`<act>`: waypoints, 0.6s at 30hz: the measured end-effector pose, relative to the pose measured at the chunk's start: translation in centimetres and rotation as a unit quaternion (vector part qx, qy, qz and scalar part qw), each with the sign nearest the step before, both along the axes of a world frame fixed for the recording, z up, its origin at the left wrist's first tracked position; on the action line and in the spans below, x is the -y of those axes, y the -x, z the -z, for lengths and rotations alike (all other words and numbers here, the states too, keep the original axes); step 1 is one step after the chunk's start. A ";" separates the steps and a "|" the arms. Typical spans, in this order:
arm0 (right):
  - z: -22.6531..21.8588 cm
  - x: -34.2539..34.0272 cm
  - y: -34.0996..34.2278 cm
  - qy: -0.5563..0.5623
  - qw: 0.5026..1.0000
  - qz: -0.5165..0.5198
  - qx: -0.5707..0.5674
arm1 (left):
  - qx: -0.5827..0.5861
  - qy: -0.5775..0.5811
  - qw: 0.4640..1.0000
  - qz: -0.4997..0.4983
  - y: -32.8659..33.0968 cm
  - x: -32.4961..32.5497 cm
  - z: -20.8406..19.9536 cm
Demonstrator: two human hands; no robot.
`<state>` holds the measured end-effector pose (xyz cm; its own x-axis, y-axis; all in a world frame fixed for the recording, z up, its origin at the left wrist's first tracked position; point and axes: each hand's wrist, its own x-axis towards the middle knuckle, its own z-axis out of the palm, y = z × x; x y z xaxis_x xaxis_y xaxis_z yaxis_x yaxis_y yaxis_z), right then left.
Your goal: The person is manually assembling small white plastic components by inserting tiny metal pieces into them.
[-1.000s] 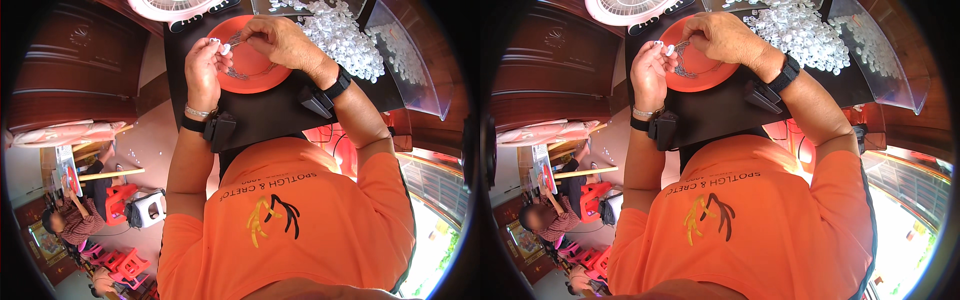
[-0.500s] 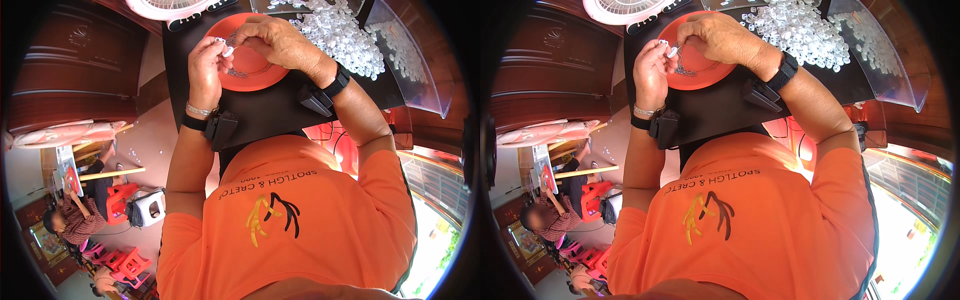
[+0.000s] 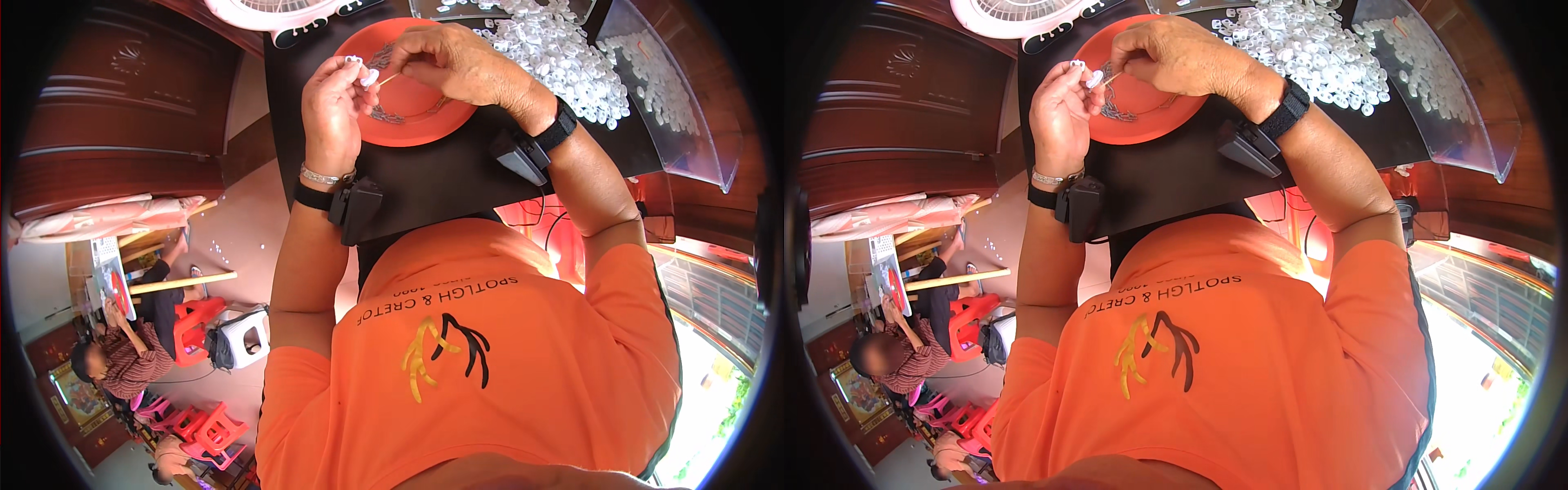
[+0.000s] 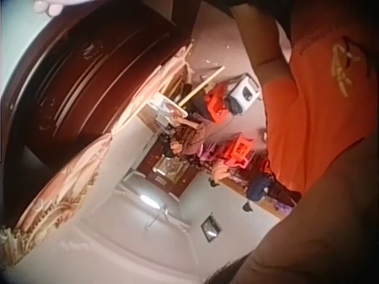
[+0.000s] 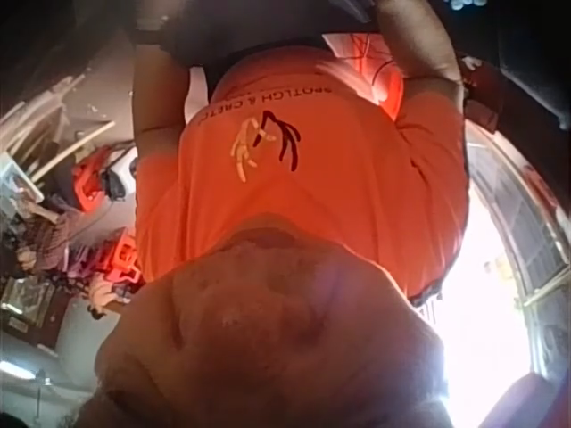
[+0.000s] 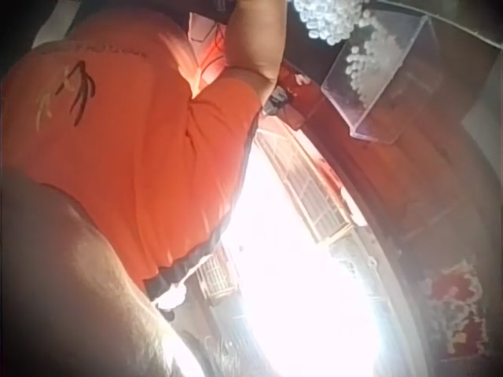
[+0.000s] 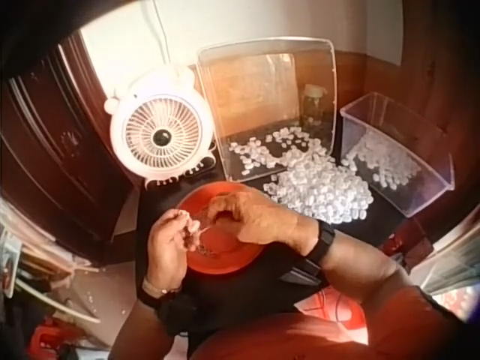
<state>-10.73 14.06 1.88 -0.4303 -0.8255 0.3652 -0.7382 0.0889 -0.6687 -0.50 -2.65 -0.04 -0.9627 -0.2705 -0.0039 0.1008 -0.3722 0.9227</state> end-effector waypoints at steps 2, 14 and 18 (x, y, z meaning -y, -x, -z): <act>-0.1 -0.3 0.1 -0.086 0.995 0.031 -0.032 | 0.007 0.000 0.999 -0.036 0.0 0.0 0.0; -0.4 0.7 -2.0 0.095 0.960 0.009 -0.263 | -0.021 0.012 0.999 -0.041 -0.1 -0.8 0.4; 0.0 0.6 -2.2 0.072 0.947 0.003 -0.314 | -0.010 0.005 0.999 -0.050 -0.1 -0.8 0.3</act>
